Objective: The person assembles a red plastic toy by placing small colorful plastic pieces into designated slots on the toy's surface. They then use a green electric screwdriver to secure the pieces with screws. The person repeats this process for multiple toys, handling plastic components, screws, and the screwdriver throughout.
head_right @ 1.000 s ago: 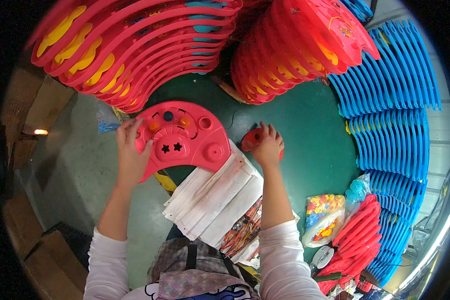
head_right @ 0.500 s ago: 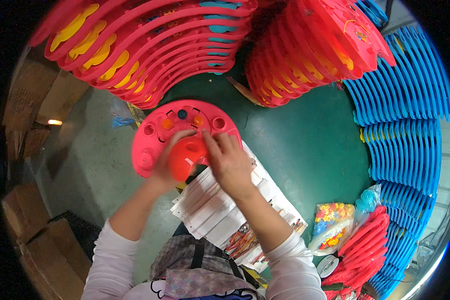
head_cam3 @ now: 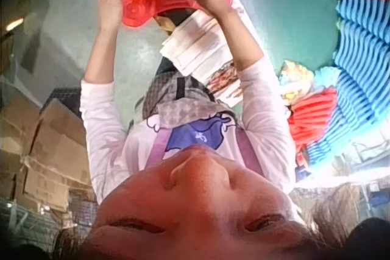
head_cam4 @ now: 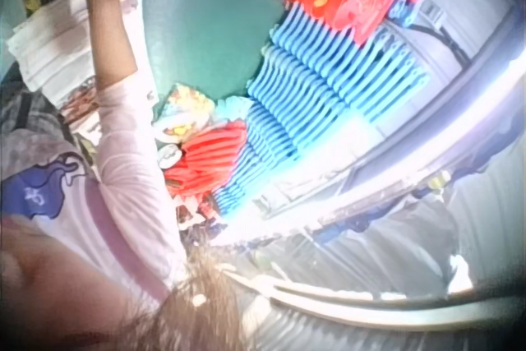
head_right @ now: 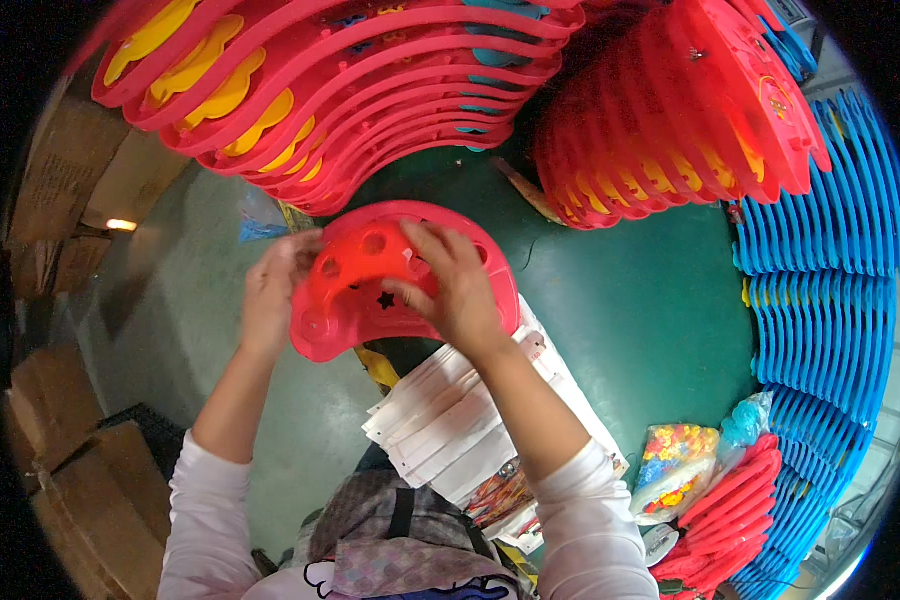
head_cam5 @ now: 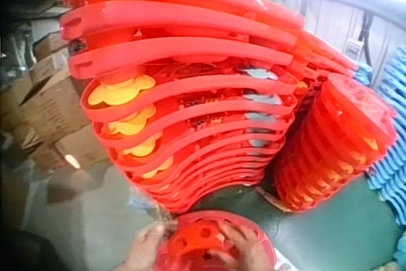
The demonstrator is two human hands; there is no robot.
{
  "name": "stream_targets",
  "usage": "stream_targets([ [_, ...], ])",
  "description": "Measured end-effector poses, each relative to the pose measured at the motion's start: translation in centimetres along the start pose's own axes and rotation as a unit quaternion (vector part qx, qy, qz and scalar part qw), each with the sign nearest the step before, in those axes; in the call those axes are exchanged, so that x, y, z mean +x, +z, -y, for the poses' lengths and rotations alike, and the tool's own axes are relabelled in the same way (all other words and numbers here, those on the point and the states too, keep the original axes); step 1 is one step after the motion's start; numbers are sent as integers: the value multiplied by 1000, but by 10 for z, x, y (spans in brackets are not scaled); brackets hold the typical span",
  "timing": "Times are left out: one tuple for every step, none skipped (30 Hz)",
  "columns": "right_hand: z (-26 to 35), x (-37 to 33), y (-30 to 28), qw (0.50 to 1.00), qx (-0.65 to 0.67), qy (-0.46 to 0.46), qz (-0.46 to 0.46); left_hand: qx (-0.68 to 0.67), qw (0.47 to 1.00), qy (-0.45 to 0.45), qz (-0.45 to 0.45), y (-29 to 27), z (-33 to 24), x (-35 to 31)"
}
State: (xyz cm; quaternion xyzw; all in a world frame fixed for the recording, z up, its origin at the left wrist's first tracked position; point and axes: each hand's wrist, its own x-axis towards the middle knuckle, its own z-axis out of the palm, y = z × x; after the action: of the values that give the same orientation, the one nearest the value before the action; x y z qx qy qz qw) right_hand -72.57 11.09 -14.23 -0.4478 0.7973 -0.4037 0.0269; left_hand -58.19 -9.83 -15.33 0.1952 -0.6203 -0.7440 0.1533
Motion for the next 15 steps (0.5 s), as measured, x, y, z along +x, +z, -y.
stream_targets([
  [-9, 5, 6, 1000, -21, 2, -13, 189, 978, 93, 5, 2, -1, 10],
  [-18, 9, 14, 999, -42, 3, -24, 368, 912, 181, 7, 3, 1, 17],
  [-24, 9, 19, 997, -63, 5, -34, 437, 882, 176, 22, 4, 14, 21],
  [-27, 5, 22, 997, -80, 13, -17, 409, 901, 137, 37, 6, 19, 21],
  [-31, 2, 23, 995, -98, 22, 0, 380, 918, 98, 52, 8, 25, 22],
  [-35, -1, 23, 993, -116, 31, 17, 349, 933, 58, 67, 9, 29, 24],
  [-40, -1, 23, 991, -127, 23, 18, 350, 931, 81, 55, 11, 32, 25],
  [-41, 0, 21, 990, -138, 18, 17, 362, 928, 68, 58, 11, 34, 27],
  [-43, 2, 21, 989, -149, 12, 16, 374, 924, 55, 62, 12, 35, 29],
  [-48, 3, 22, 987, -149, 27, 44, 386, 919, 42, 65, 12, 36, 32],
  [-54, 6, 23, 985, -150, 41, 72, 399, 912, 37, 82, 12, 35, 36],
  [-59, 11, 23, 982, -150, 55, 99, 412, 905, 33, 99, 12, 33, 39],
  [-66, 15, 16, 985, -101, 43, 136, 424, 897, 29, 117, 12, 31, 43],
  [-74, 19, 5, 983, -52, 30, 175, 427, 894, 15, 135, 11, 28, 47],
  [-80, 23, -5, 977, -2, 17, 214, 429, 890, 2, 153, 9, 26, 51],
])
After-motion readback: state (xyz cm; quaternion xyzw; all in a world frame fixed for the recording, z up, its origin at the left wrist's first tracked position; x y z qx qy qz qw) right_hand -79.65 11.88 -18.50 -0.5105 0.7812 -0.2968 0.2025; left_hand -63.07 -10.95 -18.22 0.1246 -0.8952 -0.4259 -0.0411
